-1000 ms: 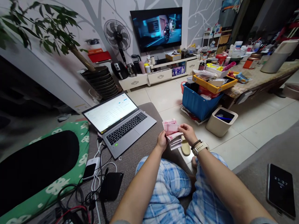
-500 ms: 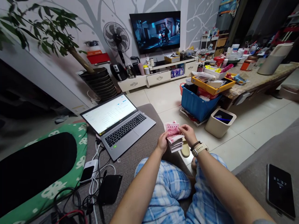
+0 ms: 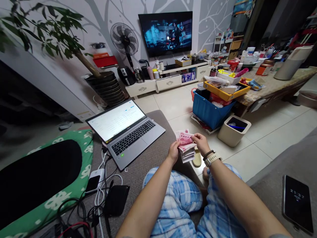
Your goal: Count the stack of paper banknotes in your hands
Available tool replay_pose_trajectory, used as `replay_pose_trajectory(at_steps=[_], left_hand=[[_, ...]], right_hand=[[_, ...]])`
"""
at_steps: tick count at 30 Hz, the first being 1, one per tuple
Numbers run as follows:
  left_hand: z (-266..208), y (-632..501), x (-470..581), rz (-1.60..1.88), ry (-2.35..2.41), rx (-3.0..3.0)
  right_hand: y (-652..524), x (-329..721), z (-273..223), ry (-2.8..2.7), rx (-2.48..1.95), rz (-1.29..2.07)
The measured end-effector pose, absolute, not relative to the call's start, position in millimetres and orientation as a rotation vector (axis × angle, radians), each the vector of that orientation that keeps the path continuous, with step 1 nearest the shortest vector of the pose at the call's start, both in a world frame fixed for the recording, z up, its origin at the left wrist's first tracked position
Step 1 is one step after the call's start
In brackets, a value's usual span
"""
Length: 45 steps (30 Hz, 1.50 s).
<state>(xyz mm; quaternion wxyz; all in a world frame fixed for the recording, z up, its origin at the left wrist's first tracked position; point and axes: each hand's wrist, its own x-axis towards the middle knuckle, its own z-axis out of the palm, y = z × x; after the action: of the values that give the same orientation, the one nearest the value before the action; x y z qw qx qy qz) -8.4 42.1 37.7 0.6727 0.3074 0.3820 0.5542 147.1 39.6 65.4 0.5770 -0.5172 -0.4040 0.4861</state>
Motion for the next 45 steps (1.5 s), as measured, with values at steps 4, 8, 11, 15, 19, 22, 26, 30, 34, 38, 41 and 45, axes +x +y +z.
replay_pose_trajectory(at_steps=[4, 8, 11, 15, 19, 22, 26, 30, 34, 38, 41, 45], left_hand=[[35, 46, -7, 1.307, 0.869, 0.629], [36, 47, -7, 1.306, 0.857, 0.576], [37, 47, -8, 1.312, 0.867, 0.568], [38, 47, -7, 1.307, 0.892, 0.566], [37, 48, -7, 1.338, 0.899, 0.589], [35, 48, -7, 1.352, 0.914, 0.576], [34, 49, -7, 1.36, 0.919, 0.564], [37, 47, -7, 1.353, 0.904, 0.595], [47, 43, -5, 1.271, 0.775, 0.653], [51, 41, -6, 1.281, 0.787, 0.68], [49, 41, -7, 1.267, 0.818, 0.687], [46, 41, -8, 1.237, 0.83, 0.7]], right_hand=[[38, 145, 69, -0.955, -1.185, 1.144], [37, 144, 72, -0.913, -1.147, 1.229], [37, 144, 73, -0.895, -1.12, 1.269], [37, 145, 72, -0.906, -1.128, 1.262], [36, 145, 71, -0.899, -1.107, 1.254], [35, 144, 71, -0.88, -1.095, 1.258], [36, 143, 71, -0.864, -1.093, 1.269], [37, 143, 72, -0.88, -1.099, 1.263], [37, 143, 74, -0.872, -1.109, 1.287], [36, 145, 74, -0.864, -1.117, 1.24], [36, 149, 74, -0.88, -1.142, 1.168], [37, 151, 74, -0.859, -1.17, 1.114]])
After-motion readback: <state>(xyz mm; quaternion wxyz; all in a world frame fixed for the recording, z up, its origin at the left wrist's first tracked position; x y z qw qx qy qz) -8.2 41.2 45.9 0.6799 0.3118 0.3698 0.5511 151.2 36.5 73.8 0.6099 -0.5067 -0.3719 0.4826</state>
